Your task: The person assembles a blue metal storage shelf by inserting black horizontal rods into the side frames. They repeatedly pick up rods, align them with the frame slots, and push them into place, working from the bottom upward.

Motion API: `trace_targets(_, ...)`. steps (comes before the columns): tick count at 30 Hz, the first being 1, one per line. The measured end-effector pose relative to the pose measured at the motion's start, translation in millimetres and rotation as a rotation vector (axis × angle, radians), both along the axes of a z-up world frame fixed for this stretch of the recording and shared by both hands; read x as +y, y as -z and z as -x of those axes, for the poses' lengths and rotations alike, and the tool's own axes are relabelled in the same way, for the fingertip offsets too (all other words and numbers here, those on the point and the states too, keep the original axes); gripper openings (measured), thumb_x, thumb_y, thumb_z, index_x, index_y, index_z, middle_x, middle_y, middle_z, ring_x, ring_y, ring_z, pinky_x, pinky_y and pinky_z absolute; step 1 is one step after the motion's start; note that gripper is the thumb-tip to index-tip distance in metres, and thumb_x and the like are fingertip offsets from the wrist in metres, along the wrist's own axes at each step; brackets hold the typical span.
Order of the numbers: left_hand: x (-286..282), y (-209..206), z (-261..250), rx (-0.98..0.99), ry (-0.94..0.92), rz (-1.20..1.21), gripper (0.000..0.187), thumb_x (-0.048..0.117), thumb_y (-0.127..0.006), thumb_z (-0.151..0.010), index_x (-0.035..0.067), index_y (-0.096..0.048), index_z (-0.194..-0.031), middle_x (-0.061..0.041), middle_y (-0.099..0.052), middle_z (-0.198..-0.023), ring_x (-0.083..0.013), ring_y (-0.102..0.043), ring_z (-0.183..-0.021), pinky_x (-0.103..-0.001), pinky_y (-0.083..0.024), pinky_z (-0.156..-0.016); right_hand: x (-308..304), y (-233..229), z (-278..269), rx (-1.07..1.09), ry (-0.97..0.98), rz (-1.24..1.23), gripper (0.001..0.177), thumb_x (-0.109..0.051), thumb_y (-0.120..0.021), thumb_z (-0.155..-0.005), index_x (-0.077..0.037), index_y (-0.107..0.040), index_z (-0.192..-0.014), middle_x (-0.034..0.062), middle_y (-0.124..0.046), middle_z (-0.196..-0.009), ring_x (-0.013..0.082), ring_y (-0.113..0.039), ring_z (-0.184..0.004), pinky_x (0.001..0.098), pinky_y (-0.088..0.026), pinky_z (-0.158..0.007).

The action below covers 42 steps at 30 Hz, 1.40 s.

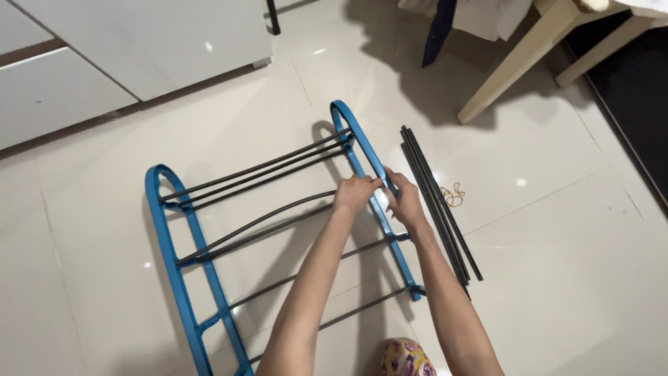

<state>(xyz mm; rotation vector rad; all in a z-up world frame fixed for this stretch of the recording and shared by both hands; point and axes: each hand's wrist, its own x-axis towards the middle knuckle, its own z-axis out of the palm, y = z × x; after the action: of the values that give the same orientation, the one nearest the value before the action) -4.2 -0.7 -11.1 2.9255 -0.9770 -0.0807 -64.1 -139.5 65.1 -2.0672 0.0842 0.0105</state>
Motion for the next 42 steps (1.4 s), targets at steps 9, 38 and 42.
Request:
trace_targets(9,15,-5,8,0.061,-0.1,0.176,0.021,0.008,-0.057,-0.093,0.017,-0.065,-0.11,-0.003,-0.072,-0.1,-0.0272,-0.073,-0.092,-0.04,-0.062,-0.071,10,-9,5,0.03,-0.004,-0.003,0.053,0.001,-0.064,-0.092,-0.002,-0.054,-0.145,0.0127,-0.065,-0.117,0.0165,-0.071,-0.061,0.0275,-0.058,-0.044)
trace_targets(38,22,-21,30,0.087,-0.274,0.596,0.021,0.005,-0.06,-0.091,0.008,-0.073,-0.107,-0.009,-0.072,-0.097,-0.0282,-0.07,-0.095,-0.042,-0.058,-0.083,29,15,4,-0.199,0.069,0.257,0.058,0.004,-0.063,-0.085,0.002,-0.056,-0.142,0.021,-0.065,-0.108,0.0381,-0.069,-0.088,0.0435,-0.055,-0.077)
trace_targets(42,27,-27,32,0.113,-0.245,0.626,0.025,0.006,-0.059,-0.093,0.009,-0.073,-0.113,-0.009,-0.072,-0.099,-0.0273,-0.069,-0.098,-0.041,-0.057,-0.085,29,21,10,-0.249,0.052,0.282,0.056,0.003,-0.065,-0.087,0.001,-0.057,-0.142,0.0216,-0.065,-0.114,0.0408,-0.067,-0.094,0.0448,-0.054,-0.08)
